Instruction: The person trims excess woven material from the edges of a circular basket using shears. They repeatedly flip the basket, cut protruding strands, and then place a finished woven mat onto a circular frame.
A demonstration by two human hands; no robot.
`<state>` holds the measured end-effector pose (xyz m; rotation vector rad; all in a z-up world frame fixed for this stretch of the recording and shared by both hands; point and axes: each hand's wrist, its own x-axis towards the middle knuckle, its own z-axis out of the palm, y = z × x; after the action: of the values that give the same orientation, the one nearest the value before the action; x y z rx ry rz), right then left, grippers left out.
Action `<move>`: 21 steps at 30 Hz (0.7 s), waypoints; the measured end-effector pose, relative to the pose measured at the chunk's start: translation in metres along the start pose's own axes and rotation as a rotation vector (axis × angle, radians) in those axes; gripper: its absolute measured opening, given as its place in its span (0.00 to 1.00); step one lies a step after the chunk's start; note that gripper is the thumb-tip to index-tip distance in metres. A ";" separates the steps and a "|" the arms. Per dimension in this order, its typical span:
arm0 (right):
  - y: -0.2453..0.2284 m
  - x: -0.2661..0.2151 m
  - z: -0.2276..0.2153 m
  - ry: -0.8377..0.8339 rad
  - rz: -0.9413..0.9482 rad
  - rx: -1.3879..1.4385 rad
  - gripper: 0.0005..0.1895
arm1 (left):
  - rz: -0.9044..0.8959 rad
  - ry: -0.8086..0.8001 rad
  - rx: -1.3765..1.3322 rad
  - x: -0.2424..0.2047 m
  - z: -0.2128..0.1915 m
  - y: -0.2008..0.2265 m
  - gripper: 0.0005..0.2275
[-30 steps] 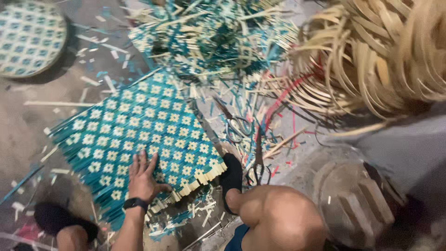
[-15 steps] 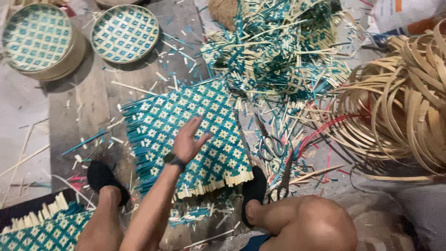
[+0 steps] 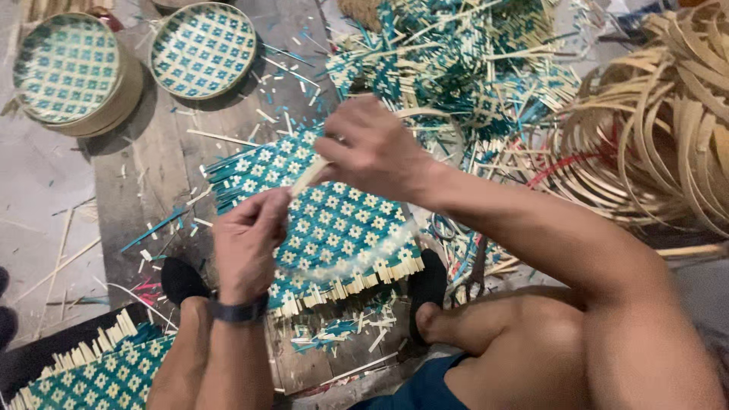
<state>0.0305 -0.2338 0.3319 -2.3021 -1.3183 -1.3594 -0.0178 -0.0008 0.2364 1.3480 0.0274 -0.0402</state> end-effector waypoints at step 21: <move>-0.052 -0.049 0.100 -0.409 0.074 0.191 0.18 | -0.431 -0.219 0.104 0.041 -0.010 -0.047 0.33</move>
<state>0.0450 -0.1801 0.2222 -2.5462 -1.3789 -0.7251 0.0211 -0.0016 0.1868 1.4143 0.1318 -0.5583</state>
